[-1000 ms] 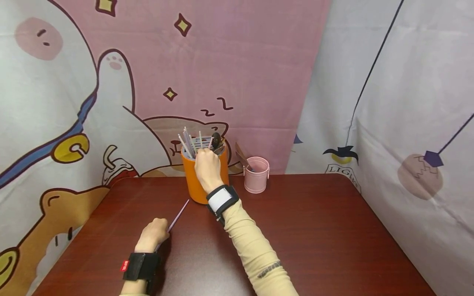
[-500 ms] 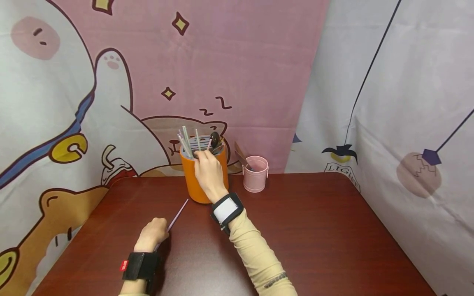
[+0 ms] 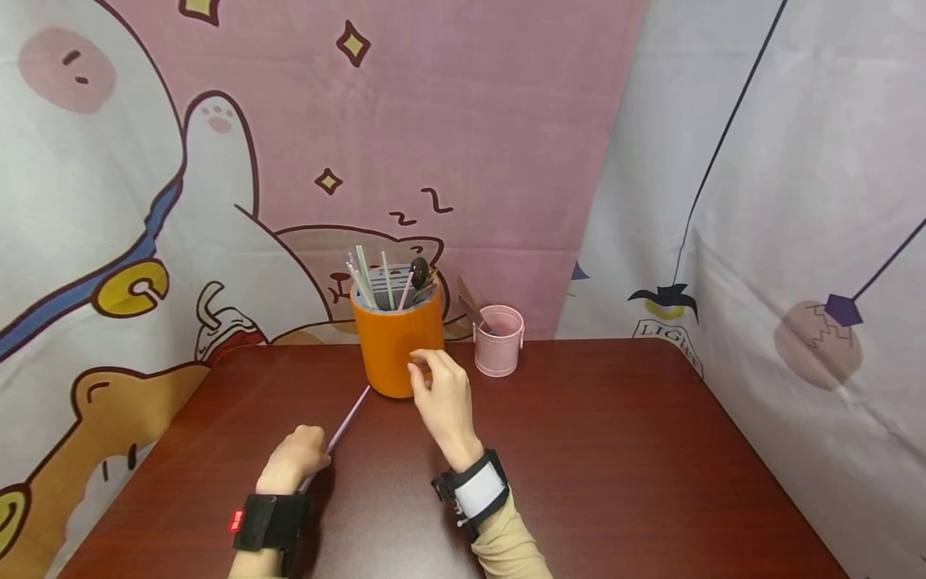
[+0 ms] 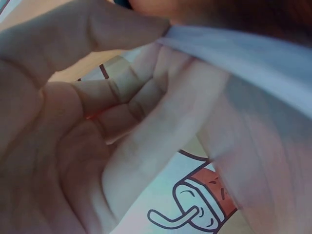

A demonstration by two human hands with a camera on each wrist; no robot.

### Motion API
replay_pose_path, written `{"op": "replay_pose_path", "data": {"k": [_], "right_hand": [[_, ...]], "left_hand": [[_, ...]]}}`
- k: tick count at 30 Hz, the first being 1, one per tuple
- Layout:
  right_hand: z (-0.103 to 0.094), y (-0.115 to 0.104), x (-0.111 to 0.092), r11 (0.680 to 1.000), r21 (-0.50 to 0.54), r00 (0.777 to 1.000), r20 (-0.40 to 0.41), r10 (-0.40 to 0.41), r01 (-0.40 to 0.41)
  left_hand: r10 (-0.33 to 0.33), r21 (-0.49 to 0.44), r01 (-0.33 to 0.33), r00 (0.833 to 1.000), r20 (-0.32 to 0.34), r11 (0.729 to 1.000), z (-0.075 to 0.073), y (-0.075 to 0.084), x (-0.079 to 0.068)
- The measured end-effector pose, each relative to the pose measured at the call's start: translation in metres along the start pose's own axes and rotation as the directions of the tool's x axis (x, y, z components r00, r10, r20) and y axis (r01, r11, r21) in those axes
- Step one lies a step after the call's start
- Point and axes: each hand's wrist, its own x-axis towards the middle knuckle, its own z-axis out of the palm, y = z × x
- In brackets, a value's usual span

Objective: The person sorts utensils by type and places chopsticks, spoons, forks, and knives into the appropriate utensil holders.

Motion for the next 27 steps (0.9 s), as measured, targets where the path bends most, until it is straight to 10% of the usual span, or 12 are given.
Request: {"op": "replay_pose_path", "data": {"k": [18,27], "right_hand": [[-0.009,0.007,-0.006,0.996,0.028,0.994,0.083,0.077,-0.080],[-0.007,0.009,-0.011,0.973,0.074,0.949,0.247,0.193,-0.217]], "left_hand": [[0.044,-0.007,-0.045,0.999,-0.022,0.999,-0.028,0.018,-0.009],[0.135,-0.128,-0.151,0.983,-0.123,0.980,-0.035,0.032,-0.014]]}}
